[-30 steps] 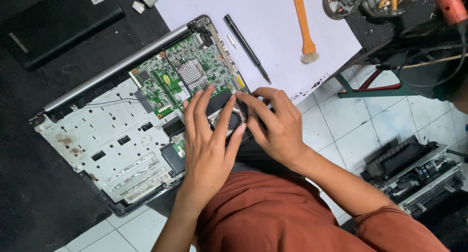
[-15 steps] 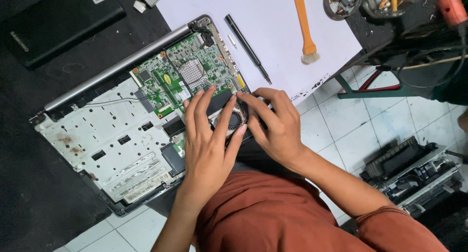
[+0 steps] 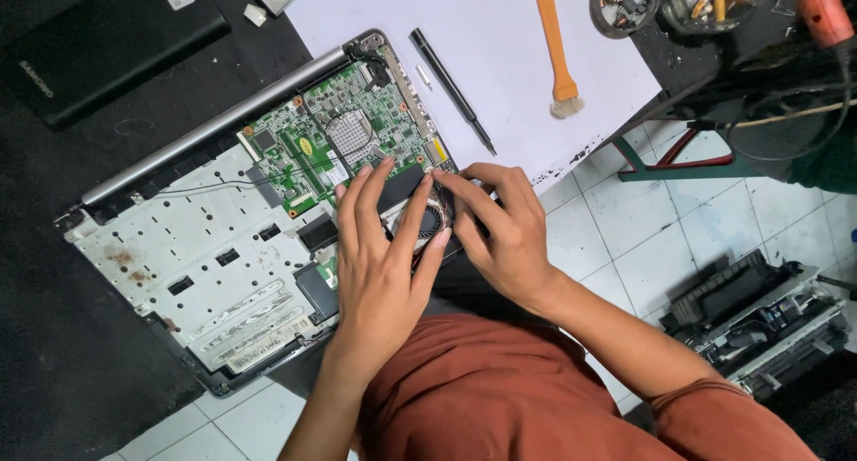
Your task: Reattaching a laptop screen assembly to the base and installing internal components like the cooling fan.
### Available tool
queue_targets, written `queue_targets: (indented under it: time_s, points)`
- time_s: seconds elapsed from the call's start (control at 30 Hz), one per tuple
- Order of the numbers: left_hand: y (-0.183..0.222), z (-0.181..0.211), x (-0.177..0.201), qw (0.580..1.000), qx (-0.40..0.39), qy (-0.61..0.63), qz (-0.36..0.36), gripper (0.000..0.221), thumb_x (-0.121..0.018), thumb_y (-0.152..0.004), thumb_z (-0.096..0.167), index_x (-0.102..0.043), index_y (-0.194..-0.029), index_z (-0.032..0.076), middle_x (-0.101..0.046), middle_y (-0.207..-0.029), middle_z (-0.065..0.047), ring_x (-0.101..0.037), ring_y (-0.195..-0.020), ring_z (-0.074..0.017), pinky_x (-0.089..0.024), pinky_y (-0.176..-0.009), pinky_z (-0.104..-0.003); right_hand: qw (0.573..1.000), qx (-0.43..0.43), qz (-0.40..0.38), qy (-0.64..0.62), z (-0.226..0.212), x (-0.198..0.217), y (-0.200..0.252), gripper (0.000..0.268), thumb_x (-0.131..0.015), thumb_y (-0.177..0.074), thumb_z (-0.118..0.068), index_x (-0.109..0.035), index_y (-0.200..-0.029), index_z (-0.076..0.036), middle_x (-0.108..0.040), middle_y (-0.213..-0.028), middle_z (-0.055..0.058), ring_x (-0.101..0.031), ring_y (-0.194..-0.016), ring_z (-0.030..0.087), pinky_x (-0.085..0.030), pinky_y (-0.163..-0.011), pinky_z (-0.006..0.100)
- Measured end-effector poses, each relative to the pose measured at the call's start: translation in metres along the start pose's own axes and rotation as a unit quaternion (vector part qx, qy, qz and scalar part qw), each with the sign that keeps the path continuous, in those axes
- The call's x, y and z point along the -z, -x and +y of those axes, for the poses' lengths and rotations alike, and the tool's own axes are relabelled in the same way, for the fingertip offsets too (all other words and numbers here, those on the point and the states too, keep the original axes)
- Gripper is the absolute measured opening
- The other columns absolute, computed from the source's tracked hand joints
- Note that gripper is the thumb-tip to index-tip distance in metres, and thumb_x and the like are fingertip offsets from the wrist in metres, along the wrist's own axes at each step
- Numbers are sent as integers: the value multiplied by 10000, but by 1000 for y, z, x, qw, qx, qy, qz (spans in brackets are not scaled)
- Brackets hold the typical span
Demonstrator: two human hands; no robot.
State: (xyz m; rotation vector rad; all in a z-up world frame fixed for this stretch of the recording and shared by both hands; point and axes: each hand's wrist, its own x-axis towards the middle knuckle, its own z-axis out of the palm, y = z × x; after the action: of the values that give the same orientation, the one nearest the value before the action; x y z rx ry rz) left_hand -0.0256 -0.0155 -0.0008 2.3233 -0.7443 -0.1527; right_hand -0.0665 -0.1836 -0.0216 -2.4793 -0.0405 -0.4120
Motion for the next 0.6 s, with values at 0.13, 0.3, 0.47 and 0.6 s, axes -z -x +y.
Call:
queue_targets:
  time_s: [0.13,0.3,0.47,0.6]
  points:
    - [0,1,0,1000,0,-6,5,457,-543,-1078,288,-503,-1501,122,-370,-1562,-218,-337,-1487,-406,-268,-1254,-665,1000,1,0,0,1,0,1,330,-554,-1036,9,-675,-1321,-106,-614,-1136,126,-587,-968,277,-481,-865,381]
    - [1,-1,-2,1000,-2,-15,4,464,-551,-1077,285,-494,-1509,125,-367,-1563,-224,-332,-1489,-406,-259,-1256,-674,999,27,-6,46,3,1,2,371,-567,-1026,30,-655,-1350,-127,-612,-1174,114,-570,-887,264,-488,-778,374]
    - [-1,1,-2,1000,11,4,17,436,-558,-1065,288,-525,-1457,99,-398,-1528,-193,-365,-1470,-393,-269,-1256,-648,992,47,-32,117,-6,10,0,416,-610,-1005,21,-636,-1386,-145,-629,-1235,87,-566,-845,248,-486,-695,371]
    - [-1,0,-3,1000,14,6,10,472,-552,-1065,292,-488,-1484,83,-378,-1548,-187,-346,-1483,-389,-258,-1264,-644,983,35,-82,158,-15,19,-2,426,-614,-1044,-97,-565,-1462,-161,-615,-1304,76,-536,-863,243,-493,-658,365]
